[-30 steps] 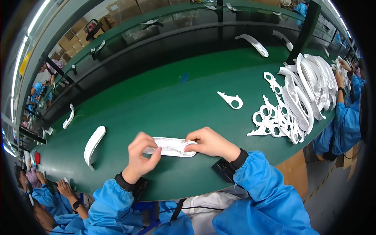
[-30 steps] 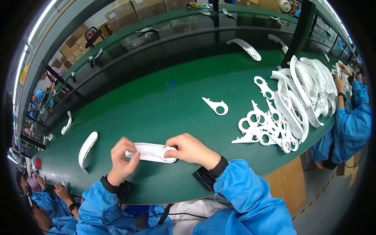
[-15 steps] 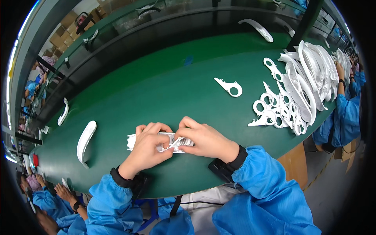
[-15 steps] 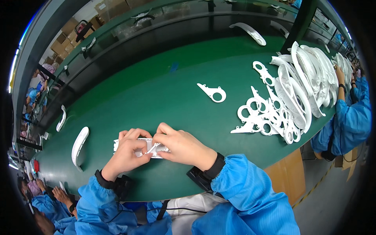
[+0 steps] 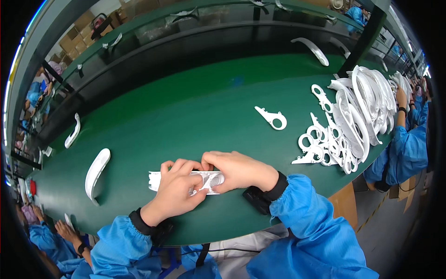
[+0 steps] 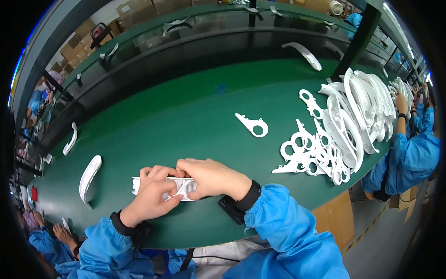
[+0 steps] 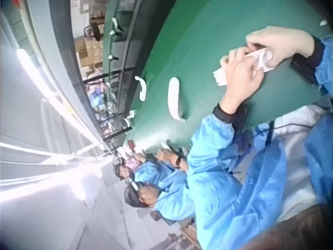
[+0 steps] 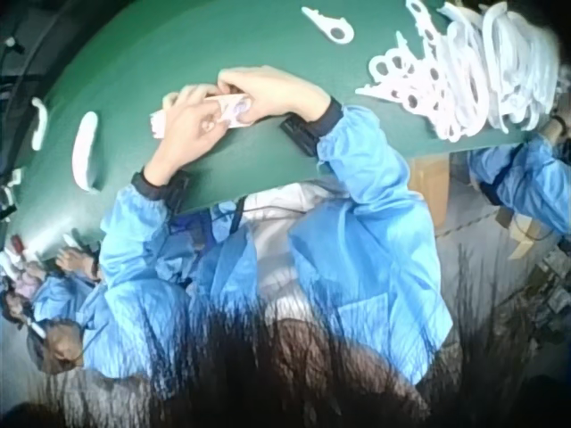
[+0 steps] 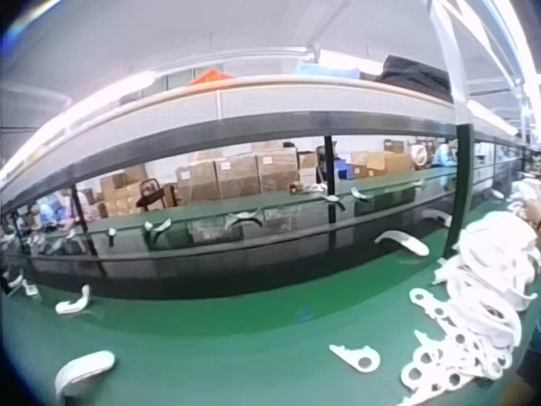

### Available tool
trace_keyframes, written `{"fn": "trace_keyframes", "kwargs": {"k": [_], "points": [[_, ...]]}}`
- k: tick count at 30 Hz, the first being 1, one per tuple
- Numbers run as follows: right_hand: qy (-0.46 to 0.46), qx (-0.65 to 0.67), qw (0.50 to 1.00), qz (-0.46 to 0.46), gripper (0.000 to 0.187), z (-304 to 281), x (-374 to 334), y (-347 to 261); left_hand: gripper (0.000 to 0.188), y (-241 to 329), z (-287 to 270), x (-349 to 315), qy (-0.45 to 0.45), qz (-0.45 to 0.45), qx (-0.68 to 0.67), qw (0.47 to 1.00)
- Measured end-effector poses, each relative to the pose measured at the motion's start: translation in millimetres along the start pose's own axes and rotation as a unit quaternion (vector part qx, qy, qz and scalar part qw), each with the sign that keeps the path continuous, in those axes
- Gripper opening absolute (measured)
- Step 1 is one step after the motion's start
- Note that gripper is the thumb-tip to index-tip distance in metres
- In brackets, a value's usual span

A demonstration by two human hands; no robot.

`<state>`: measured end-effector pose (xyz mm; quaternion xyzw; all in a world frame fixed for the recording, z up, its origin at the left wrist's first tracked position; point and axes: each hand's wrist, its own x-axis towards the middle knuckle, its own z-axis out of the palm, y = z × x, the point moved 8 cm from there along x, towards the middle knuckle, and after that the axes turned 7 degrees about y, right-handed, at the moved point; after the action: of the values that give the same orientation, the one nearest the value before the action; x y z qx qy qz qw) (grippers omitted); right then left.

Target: The person assembles a device by hand, picking up a white plastic housing and a small white component, fitting the component into the housing, and then placing the assembled unit onto the green workbench.

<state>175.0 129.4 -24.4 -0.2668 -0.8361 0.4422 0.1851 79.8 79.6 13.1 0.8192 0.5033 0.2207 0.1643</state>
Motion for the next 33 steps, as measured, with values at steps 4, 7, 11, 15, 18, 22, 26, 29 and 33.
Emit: {"fn": "trace_keyframes", "kwargs": {"k": [4, 7, 11, 15, 18, 22, 26, 29, 33], "points": [[-0.009, -0.029, 0.999, 0.034, 0.042, 0.0, -0.2, -2.9, 0.023, -0.2, 1.7, 1.9, -0.014, 0.003, 0.016, 1.0], [0.025, -0.059, 0.997, 0.034, 0.041, 0.9, -2.6, -1.0, 0.022, -4.4, -4.9, 8.1, -0.005, -0.103, 0.013, 0.995], [0.032, -0.083, 0.996, 0.024, 0.035, 4.4, -1.6, 6.9, 0.021, -11.0, 5.3, 13.2, -0.128, -0.182, 0.1, 0.97], [0.009, 0.009, 1.0, 0.024, 0.03, -1.8, 5.7, 13.0, 0.026, -11.2, 11.9, 16.2, -0.159, -0.18, 0.113, 0.964], [0.047, -0.011, 0.999, -0.001, 0.032, -3.5, 6.1, 6.7, 0.026, -8.7, 12.8, 9.6, -0.15, -0.179, 0.116, 0.965], [0.053, -0.028, 0.998, 0.014, 0.031, -2.6, 4.8, 6.3, 0.03, -5.6, 13.6, 9.8, -0.135, -0.148, 0.126, 0.972], [0.053, -0.033, 0.997, 0.052, 0.028, -0.1, 5.0, 9.9, 0.032, -3.5, 16.2, 6.6, -0.137, -0.116, 0.145, 0.973], [0.069, -0.036, 0.996, 0.044, 0.027, -0.4, 4.1, 11.3, 0.034, -9.1, 13.2, 6.1, -0.172, -0.176, 0.125, 0.961], [0.084, -0.013, 0.996, 0.031, 0.03, -9.9, 1.4, 19.4, 0.039, -14.1, -42.2, 21.8, 0.006, -0.076, -0.029, 0.997]]}}
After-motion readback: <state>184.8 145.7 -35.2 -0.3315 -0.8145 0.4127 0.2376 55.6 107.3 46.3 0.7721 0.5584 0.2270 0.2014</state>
